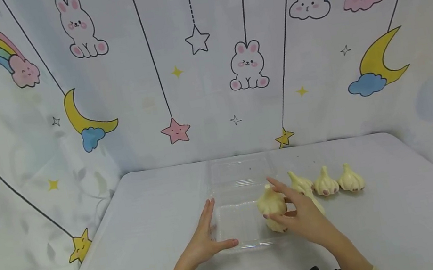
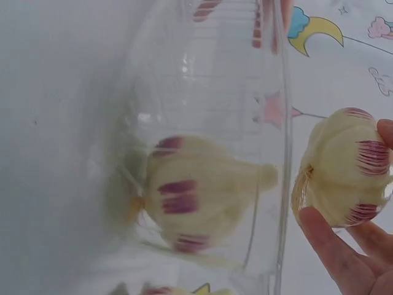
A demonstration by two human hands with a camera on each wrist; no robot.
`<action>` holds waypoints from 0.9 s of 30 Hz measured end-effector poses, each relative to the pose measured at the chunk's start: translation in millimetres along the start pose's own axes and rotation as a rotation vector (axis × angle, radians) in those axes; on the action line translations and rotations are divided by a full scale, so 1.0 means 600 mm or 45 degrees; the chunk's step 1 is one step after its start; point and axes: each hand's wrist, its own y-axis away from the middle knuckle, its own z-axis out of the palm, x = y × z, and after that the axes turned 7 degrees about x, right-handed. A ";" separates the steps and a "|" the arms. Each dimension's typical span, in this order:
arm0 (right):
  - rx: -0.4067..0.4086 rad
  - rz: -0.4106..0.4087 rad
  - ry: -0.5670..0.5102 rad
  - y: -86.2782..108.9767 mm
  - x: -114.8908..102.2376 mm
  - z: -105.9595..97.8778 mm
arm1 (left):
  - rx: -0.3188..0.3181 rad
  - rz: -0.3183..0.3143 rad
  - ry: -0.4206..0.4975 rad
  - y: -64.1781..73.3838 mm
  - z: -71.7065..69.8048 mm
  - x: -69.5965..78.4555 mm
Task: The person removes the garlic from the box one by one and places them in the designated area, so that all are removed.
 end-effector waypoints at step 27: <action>0.034 0.138 0.180 0.001 0.026 -0.122 | 0.006 -0.030 -0.064 -0.001 -0.001 -0.001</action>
